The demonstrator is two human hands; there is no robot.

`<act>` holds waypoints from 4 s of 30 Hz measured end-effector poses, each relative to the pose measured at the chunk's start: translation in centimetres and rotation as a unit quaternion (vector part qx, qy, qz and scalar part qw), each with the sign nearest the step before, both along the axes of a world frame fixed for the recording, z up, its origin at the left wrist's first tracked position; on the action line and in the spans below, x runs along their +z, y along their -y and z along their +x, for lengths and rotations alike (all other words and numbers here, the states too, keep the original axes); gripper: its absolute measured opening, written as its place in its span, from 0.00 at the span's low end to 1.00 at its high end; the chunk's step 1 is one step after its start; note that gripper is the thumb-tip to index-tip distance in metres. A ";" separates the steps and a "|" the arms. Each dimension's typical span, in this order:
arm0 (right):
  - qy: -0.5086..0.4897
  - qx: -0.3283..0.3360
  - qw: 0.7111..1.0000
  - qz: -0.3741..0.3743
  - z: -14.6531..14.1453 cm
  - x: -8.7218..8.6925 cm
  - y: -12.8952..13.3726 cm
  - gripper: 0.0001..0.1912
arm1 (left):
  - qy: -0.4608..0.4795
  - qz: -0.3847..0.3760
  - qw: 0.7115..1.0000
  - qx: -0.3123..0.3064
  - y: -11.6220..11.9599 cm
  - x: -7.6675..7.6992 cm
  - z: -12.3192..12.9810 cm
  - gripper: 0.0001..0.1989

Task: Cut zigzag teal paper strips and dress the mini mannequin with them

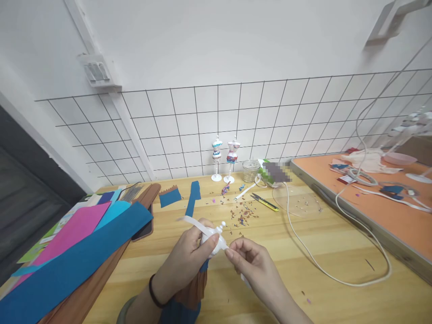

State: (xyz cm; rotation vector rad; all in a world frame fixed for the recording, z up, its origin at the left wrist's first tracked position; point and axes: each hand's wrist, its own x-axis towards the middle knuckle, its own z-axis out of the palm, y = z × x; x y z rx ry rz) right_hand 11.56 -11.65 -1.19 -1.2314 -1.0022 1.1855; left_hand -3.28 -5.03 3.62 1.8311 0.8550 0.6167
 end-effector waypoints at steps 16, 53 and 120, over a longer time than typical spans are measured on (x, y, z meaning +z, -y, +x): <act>-0.037 -0.002 0.999 -0.008 0.7 0.0 -0.6 0.16 | 0.103 -0.166 0.980 -0.027 -0.5 -0.9 -0.1 0.10; 0.117 0.032 0.986 0.111 1.4 0.3 0.0 0.08 | 0.108 -0.297 0.941 -0.120 -2.3 -3.2 0.1 0.20; -0.035 -0.029 0.999 -0.002 -0.6 -2.0 -0.2 0.25 | -0.157 0.364 0.918 -0.012 1.6 -1.7 -0.1 0.17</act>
